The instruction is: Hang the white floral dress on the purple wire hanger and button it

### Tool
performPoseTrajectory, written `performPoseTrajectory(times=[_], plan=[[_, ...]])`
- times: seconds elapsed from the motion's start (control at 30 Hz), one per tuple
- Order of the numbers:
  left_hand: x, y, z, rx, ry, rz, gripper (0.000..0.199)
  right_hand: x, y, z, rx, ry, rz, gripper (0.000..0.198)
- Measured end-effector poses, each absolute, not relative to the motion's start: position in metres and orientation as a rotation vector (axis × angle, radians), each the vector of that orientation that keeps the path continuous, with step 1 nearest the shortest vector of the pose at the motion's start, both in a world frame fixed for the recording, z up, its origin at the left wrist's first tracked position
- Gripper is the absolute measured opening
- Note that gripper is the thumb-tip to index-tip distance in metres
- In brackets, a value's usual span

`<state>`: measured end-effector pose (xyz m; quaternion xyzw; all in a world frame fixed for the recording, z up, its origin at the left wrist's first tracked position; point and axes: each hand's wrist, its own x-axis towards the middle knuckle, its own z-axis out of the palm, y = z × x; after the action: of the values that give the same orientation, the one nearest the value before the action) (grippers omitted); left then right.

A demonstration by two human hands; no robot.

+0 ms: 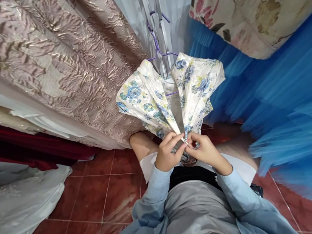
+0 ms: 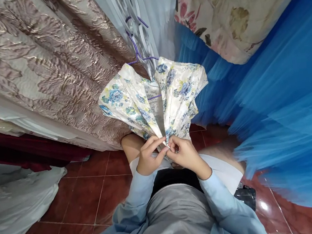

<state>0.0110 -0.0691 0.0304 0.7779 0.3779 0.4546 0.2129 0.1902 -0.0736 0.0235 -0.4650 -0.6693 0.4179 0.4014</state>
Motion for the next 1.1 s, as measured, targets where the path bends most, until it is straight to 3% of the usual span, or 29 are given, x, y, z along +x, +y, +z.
performPoseTrajectory(times=[0.17,0.5,0.7,0.93,1.1], plan=[[0.021,-0.073,0.038,2.104,1.152,1.155,0.036,0.193,-0.077,0.018,-1.178,-1.705,1.071,0.005],[0.038,-0.074,0.025,1.990,1.294,1.404,0.011,0.188,-0.079,0.011,-1.195,-1.649,1.122,0.019],[0.029,-0.072,0.026,1.987,1.124,1.449,0.010,0.191,-0.081,0.007,-1.141,-1.605,1.122,0.007],[0.032,-0.073,0.024,2.106,1.062,1.278,0.020,0.199,-0.079,0.013,-1.192,-1.598,1.054,0.016],[0.030,-0.069,0.023,2.143,1.064,1.159,0.014,0.202,-0.078,0.012,-1.236,-1.625,1.048,0.006]])
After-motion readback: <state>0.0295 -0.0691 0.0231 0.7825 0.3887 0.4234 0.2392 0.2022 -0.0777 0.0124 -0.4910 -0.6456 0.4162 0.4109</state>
